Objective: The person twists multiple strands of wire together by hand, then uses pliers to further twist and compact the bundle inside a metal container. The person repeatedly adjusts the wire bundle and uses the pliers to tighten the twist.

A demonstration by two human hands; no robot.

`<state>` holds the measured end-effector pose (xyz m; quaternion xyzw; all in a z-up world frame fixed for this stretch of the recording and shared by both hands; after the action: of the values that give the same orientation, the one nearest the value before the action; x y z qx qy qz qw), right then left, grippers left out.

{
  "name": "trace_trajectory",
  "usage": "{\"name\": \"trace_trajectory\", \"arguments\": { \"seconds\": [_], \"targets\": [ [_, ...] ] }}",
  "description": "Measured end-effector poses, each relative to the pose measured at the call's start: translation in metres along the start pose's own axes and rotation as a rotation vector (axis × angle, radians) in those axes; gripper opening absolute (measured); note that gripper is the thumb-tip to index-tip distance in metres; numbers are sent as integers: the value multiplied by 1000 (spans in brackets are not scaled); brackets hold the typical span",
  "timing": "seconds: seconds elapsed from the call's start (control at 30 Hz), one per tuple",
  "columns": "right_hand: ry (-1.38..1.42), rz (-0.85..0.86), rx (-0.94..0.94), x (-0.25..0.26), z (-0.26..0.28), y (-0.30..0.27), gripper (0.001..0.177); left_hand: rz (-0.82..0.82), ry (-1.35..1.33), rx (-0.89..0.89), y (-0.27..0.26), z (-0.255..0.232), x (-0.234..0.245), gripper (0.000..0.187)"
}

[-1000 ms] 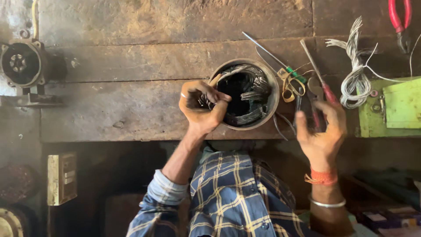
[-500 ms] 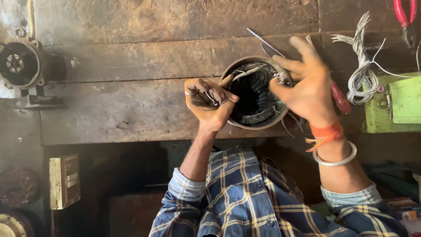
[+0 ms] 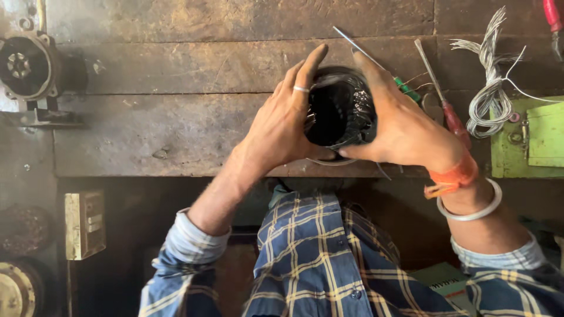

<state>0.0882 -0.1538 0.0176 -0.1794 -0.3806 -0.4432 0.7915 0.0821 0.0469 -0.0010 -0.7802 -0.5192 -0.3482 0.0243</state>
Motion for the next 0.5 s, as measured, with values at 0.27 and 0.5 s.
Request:
{"name": "trace_trajectory", "arguments": {
  "seconds": [0.27,0.5],
  "targets": [
    [44,83,163,9,3,26,111,35,116,-43,11,-3,-1,149],
    [-46,-43,6,1,-10,24,85,-70,122,75,11,9,-12,118]
  ]
}}
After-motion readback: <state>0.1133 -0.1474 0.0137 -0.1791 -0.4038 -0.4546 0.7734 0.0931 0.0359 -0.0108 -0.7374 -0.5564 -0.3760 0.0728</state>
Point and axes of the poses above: each hand's wrist, its own y-axis towards the middle knuckle, its own x-axis out of the back of the hand, z = x × y, the point moved 4 cm from there along y, towards the middle knuckle, and after that the axes turned 3 degrees about -x, right-handed, at the moved point
